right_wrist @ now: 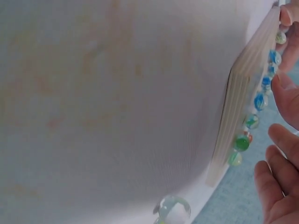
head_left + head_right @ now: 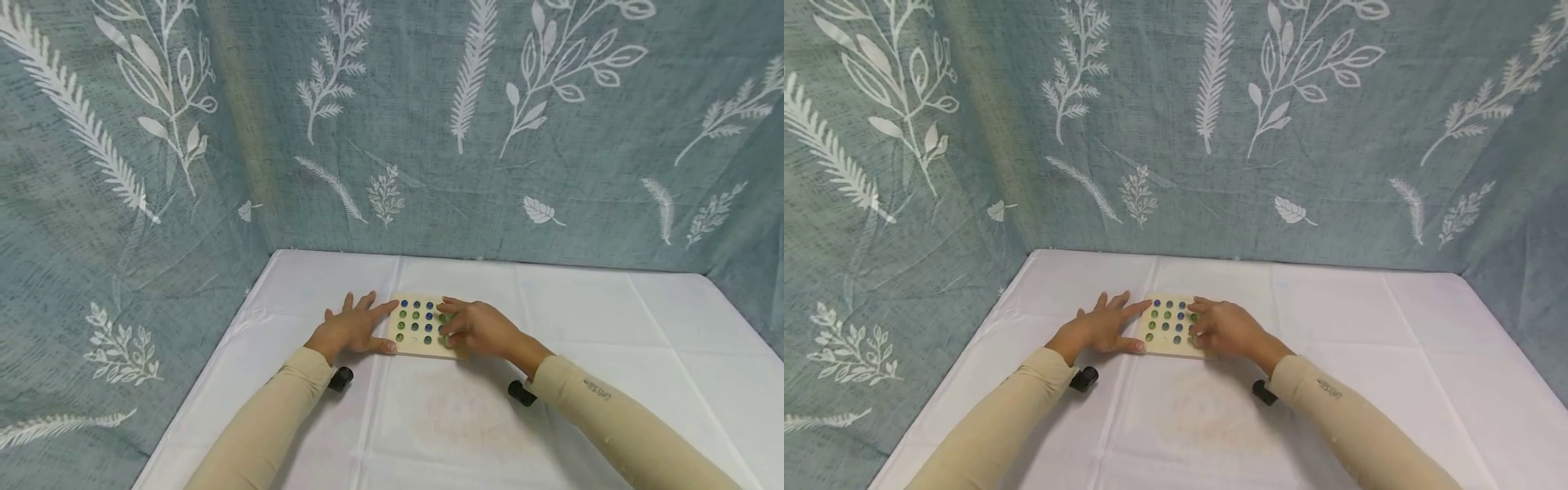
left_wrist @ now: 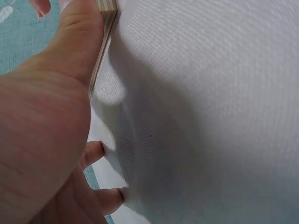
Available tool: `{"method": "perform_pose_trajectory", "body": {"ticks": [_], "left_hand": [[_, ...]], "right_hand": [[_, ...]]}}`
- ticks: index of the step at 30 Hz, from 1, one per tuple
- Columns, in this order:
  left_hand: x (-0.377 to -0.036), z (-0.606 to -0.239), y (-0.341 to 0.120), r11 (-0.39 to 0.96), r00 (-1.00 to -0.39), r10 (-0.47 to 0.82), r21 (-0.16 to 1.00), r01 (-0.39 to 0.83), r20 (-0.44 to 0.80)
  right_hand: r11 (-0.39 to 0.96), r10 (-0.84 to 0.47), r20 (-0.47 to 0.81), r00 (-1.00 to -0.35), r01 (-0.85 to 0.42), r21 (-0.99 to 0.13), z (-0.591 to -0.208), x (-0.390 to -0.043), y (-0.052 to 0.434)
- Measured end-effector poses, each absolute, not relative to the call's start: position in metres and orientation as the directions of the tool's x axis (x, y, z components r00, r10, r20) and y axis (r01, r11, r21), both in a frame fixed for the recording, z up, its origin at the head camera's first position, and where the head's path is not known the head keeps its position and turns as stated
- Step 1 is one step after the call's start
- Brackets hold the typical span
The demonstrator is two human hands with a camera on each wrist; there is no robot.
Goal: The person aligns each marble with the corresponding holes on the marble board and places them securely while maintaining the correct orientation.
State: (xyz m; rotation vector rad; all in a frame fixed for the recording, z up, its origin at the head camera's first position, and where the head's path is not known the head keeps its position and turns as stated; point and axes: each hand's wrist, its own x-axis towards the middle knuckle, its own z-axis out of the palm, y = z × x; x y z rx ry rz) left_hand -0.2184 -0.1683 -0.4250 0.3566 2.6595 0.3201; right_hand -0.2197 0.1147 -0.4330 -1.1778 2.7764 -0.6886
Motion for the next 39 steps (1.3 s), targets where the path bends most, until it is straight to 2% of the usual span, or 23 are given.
{"method": "perform_pose_trajectory", "body": {"ticks": [7,15,21,25,39], "left_hand": [[-0.219,-0.426,-0.168,0.943,-0.870,0.300,0.262,0.207,-0.391],[-0.221,-0.425,-0.164,0.941,-0.864,0.306,0.264,0.212,-0.399],[-0.221,-0.422,-0.169,0.945,-0.875,0.293,0.255,0.204,-0.386],[-0.220,-0.424,-0.167,0.939,-0.865,0.310,0.269,0.214,-0.394],[-0.221,-0.425,-0.167,0.936,-0.859,0.316,0.281,0.212,-0.402]], "right_hand": [[0.618,-0.707,0.132,-0.695,-0.697,-0.362,-0.433,-0.219,0.111],[0.643,-0.696,0.090,-0.713,-0.673,-0.365,-0.434,-0.218,0.111],[0.599,-0.710,0.142,-0.690,-0.697,-0.394,-0.424,-0.224,0.117],[0.633,-0.671,0.120,-0.731,-0.650,-0.420,-0.422,-0.223,0.134],[0.759,-0.574,0.008,-0.819,-0.535,-0.372,-0.424,-0.223,0.179]]}}
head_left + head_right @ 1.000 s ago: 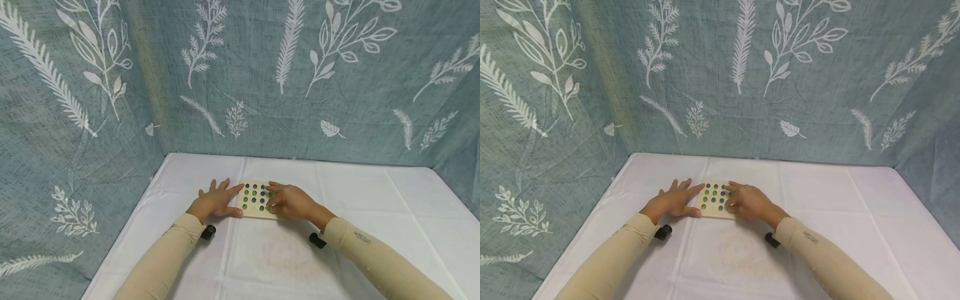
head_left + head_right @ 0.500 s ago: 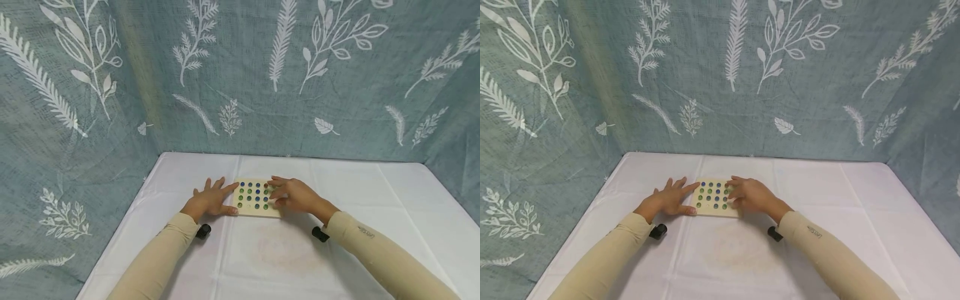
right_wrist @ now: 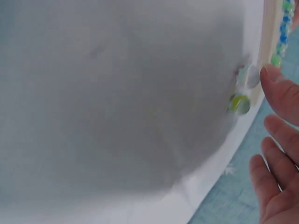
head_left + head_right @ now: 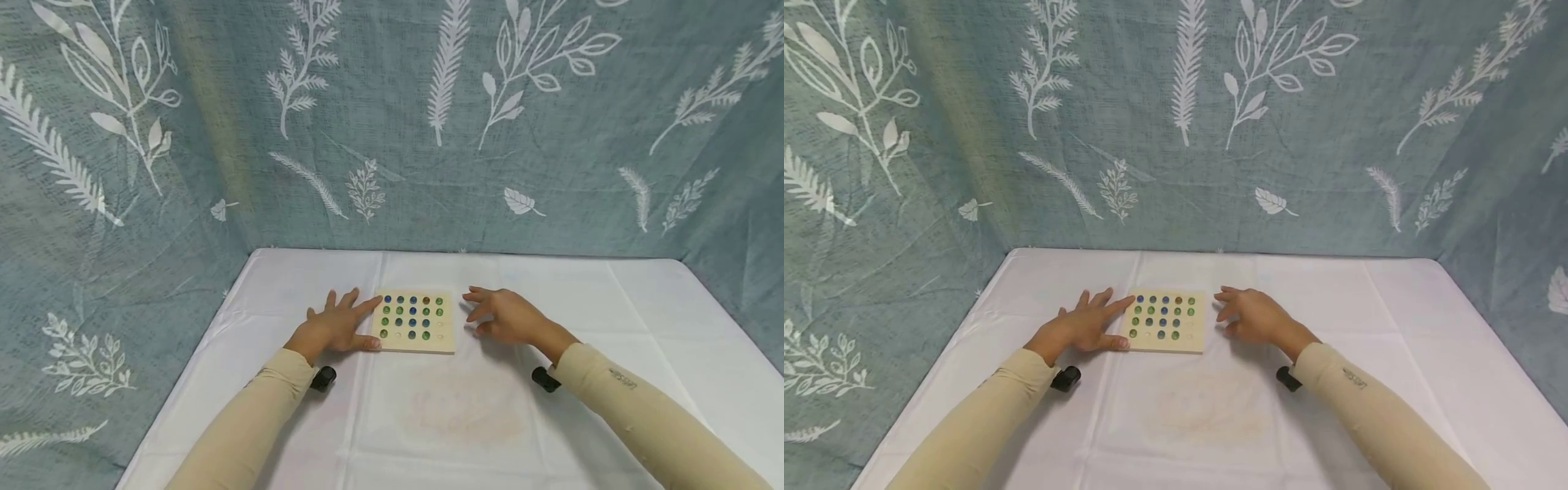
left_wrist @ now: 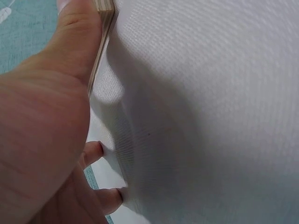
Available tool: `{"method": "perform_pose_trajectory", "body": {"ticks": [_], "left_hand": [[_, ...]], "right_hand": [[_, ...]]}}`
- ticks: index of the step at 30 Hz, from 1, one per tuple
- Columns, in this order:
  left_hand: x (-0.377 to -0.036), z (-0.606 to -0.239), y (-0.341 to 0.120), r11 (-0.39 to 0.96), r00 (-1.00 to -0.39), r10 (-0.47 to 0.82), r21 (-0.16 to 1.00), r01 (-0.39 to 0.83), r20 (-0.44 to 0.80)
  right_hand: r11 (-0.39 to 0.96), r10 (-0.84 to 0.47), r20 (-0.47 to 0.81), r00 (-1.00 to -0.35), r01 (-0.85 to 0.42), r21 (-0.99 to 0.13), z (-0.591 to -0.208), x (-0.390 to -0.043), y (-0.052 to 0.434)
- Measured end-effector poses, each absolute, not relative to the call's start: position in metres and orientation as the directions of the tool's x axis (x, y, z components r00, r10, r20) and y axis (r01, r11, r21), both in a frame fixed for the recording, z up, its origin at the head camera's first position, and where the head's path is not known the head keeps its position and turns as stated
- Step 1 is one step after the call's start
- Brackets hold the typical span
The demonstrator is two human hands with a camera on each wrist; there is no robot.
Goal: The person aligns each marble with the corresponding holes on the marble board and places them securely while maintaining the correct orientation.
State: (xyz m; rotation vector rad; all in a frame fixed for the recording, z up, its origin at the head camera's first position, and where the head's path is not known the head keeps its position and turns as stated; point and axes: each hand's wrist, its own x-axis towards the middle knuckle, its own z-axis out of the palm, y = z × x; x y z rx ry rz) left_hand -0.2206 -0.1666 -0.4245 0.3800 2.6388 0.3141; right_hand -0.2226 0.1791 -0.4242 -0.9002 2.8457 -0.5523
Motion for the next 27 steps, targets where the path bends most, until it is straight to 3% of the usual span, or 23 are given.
{"method": "perform_pose_trajectory", "body": {"ticks": [14,21,27], "left_hand": [[-0.219,-0.420,-0.165,0.934,-0.853,0.319,0.289,0.209,-0.413],[-0.218,-0.420,-0.165,0.932,-0.852,0.325,0.290,0.216,-0.411],[-0.219,-0.421,-0.165,0.934,-0.854,0.323,0.285,0.217,-0.408]], "right_hand": [[0.767,-0.554,-0.076,-0.829,-0.473,-0.434,-0.424,-0.223,0.197],[0.737,-0.596,-0.080,-0.799,-0.505,-0.449,-0.428,-0.217,0.201],[0.690,-0.649,-0.012,-0.761,-0.582,-0.430,-0.432,-0.215,0.203]]}}
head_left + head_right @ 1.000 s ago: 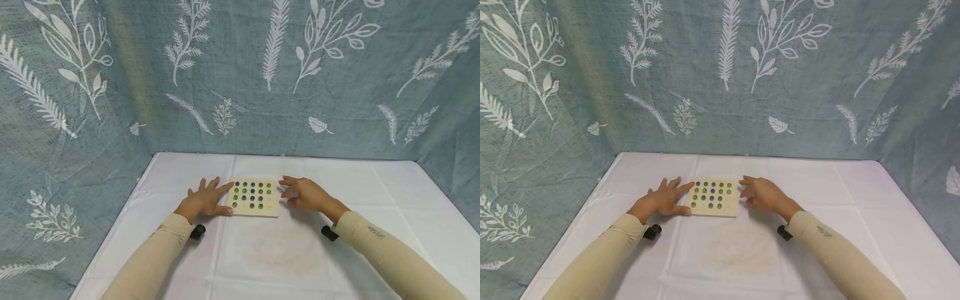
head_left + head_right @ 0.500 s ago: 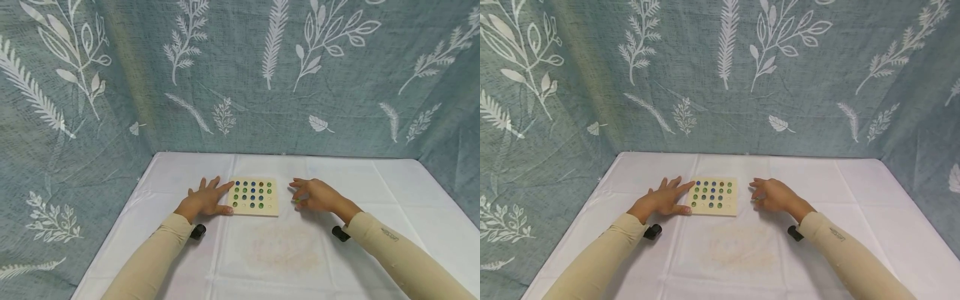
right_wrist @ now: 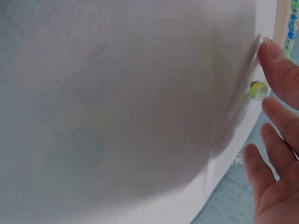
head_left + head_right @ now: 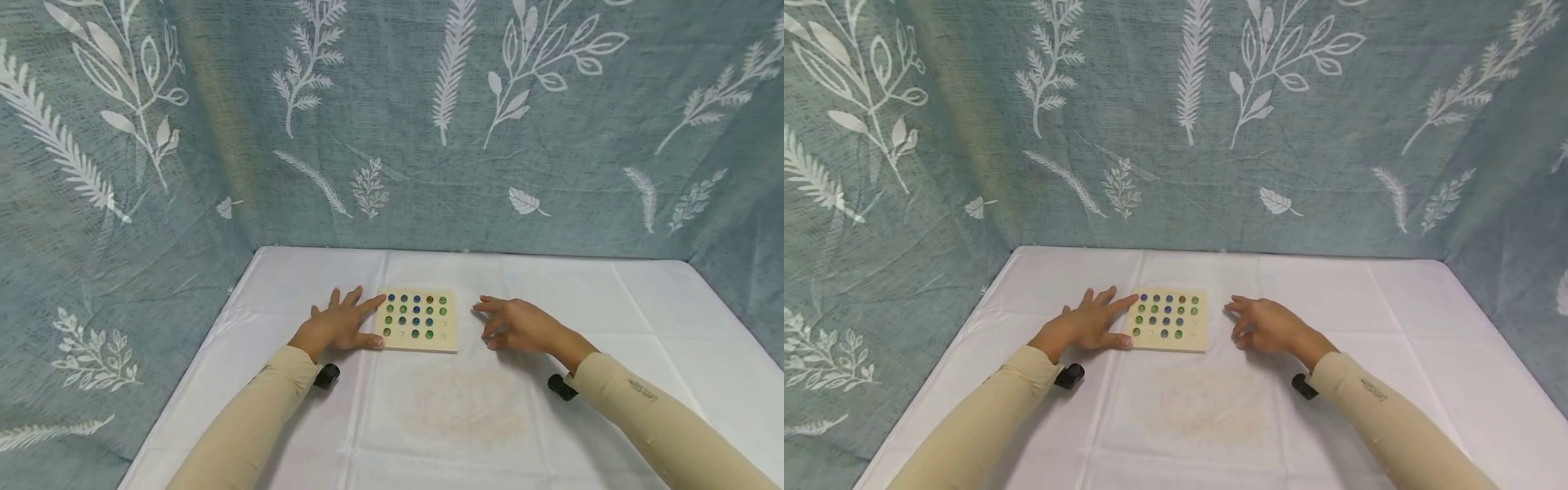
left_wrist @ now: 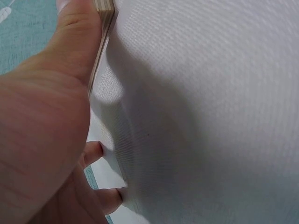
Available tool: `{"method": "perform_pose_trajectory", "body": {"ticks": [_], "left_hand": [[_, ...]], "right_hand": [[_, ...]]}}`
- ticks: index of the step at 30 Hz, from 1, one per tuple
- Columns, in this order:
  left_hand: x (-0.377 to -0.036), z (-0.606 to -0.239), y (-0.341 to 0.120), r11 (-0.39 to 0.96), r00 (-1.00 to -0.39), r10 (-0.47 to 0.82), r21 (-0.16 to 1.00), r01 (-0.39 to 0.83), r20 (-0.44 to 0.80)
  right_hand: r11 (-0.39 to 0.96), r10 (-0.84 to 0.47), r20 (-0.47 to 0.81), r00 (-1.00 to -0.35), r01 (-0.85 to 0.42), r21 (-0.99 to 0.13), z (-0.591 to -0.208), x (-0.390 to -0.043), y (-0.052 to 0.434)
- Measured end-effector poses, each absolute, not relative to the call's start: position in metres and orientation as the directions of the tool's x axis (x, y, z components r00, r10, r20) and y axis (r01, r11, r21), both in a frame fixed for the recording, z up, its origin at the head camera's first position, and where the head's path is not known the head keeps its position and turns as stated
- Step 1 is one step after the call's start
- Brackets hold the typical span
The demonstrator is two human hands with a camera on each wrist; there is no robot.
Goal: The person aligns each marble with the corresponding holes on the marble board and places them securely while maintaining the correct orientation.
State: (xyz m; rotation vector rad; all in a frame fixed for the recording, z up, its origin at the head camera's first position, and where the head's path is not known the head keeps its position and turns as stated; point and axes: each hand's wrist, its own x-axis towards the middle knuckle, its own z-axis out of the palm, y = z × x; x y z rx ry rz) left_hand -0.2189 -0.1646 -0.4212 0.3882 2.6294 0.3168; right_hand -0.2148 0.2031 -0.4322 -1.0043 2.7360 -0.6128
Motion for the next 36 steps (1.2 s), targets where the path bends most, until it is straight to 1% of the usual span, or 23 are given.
{"method": "perform_pose_trajectory", "body": {"ticks": [3,13,21,28,36], "left_hand": [[-0.219,-0.421,-0.165,0.934,-0.855,0.322,0.284,0.217,-0.407],[-0.219,-0.426,-0.165,0.941,-0.862,0.305,0.268,0.207,-0.405],[-0.218,-0.425,-0.168,0.941,-0.867,0.302,0.269,0.205,-0.397],[-0.218,-0.424,-0.166,0.941,-0.861,0.303,0.269,0.204,-0.409],[-0.219,-0.426,-0.166,0.943,-0.863,0.298,0.266,0.200,-0.407]], "right_hand": [[0.683,-0.654,0.007,-0.756,-0.595,-0.424,-0.433,-0.214,0.203],[0.681,-0.628,0.010,-0.778,-0.557,-0.476,-0.432,-0.211,0.199],[0.640,-0.655,0.061,-0.753,-0.596,-0.485,-0.430,-0.213,0.192],[0.646,-0.646,0.043,-0.762,-0.576,-0.502,-0.429,-0.214,0.190],[0.655,-0.627,0.057,-0.777,-0.565,-0.502,-0.428,-0.216,0.182]]}}
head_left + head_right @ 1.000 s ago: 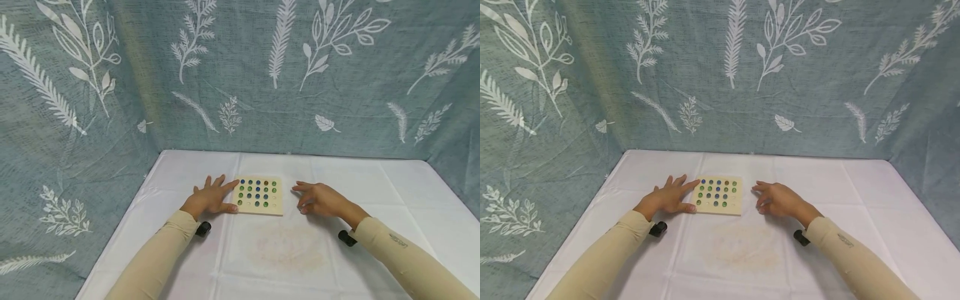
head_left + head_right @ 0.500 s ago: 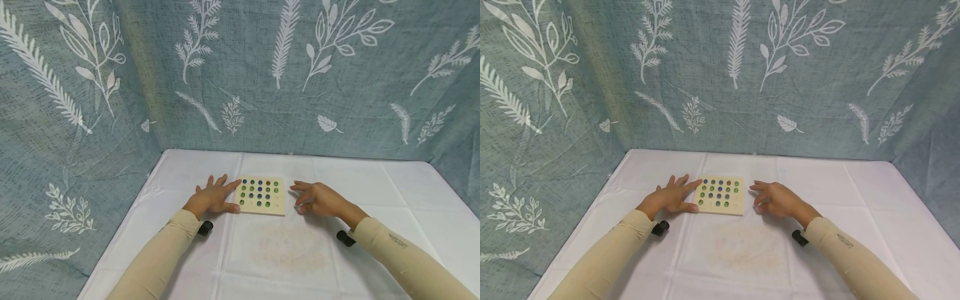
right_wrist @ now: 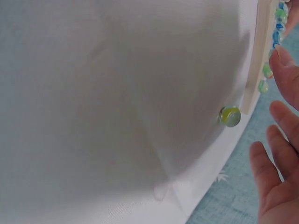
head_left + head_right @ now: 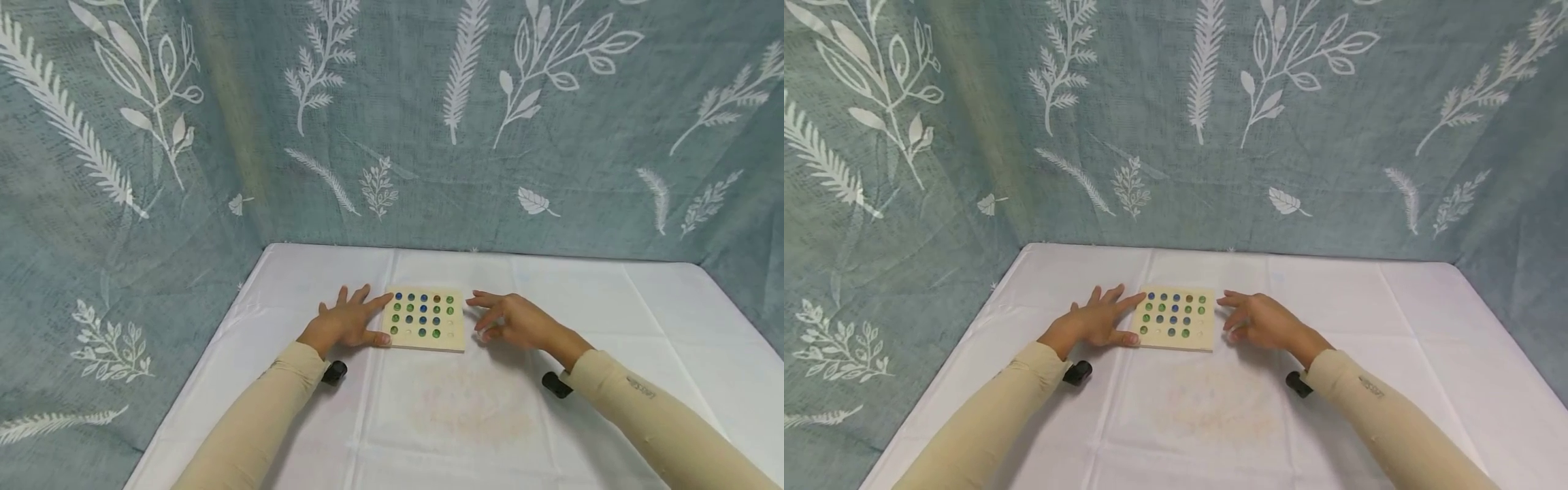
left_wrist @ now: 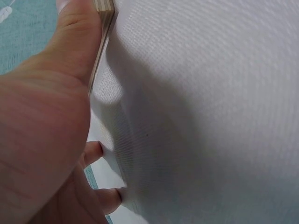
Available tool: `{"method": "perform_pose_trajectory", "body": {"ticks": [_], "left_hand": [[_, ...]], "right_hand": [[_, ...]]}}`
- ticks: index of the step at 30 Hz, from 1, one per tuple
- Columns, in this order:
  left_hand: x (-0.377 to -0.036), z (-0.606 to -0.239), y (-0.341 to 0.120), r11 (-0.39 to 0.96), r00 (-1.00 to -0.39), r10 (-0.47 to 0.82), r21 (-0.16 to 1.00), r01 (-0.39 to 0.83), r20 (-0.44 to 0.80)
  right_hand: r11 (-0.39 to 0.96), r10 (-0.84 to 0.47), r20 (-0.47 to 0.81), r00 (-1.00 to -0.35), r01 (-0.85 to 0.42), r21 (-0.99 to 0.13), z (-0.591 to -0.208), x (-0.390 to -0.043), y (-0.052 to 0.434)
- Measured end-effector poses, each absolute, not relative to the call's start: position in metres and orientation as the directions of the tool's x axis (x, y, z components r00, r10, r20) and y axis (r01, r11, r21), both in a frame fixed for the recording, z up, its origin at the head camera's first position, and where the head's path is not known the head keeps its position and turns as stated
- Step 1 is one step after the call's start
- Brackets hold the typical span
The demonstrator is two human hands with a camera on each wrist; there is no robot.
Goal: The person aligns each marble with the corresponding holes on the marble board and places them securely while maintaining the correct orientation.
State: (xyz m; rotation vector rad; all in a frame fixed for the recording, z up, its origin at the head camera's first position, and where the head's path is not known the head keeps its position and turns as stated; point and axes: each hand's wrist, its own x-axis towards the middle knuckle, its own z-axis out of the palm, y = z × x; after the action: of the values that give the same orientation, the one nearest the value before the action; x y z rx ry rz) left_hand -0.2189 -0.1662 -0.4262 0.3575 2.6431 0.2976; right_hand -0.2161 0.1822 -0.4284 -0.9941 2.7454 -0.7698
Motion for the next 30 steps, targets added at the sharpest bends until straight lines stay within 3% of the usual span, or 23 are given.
{"method": "perform_pose_trajectory", "body": {"ticks": [30], "left_hand": [[-0.216,-0.424,-0.169,0.942,-0.868,0.302,0.267,0.206,-0.395]], "right_hand": [[0.601,-0.669,0.094,-0.737,-0.611,-0.515,-0.431,-0.223,0.155]]}}
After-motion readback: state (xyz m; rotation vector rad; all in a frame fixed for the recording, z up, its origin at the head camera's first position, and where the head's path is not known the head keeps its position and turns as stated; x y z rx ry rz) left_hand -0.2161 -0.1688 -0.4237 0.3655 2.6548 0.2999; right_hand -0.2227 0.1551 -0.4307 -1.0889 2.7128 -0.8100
